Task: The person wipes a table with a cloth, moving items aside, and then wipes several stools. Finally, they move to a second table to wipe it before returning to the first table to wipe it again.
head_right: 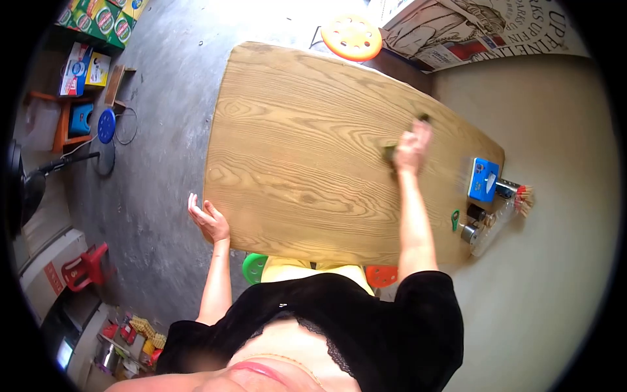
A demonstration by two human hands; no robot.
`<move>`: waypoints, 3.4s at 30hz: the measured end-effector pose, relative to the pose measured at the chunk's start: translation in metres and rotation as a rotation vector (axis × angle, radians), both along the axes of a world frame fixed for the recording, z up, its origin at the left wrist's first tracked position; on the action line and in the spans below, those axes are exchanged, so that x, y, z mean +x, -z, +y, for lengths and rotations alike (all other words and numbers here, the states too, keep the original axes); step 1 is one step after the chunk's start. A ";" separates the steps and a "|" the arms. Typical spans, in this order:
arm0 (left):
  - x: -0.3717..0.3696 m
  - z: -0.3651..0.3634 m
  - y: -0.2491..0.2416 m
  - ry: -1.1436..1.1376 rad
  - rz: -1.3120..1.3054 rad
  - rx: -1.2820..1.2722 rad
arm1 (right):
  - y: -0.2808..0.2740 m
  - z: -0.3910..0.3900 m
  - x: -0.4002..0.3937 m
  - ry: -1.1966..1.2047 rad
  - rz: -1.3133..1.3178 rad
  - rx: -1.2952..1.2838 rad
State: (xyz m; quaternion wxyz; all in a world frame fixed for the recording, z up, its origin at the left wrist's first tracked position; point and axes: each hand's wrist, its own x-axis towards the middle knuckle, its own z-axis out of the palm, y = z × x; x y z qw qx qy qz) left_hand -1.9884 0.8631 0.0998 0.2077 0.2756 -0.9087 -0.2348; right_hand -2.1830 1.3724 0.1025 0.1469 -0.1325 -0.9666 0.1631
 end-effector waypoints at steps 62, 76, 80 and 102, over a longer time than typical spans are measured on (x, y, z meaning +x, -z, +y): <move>-0.011 0.000 0.004 -0.123 -0.143 -0.109 | 0.008 -0.371 -0.197 -0.530 -0.021 0.172; -0.005 -0.010 0.004 0.126 -0.460 0.201 | 0.004 -0.237 0.023 -0.445 0.025 0.048; 0.000 -0.081 0.012 0.539 -0.549 0.677 | 0.032 -0.186 0.103 0.290 0.104 0.153; -0.248 -0.120 -0.072 1.267 -0.133 0.661 | 0.022 -0.360 -0.174 0.064 0.008 0.244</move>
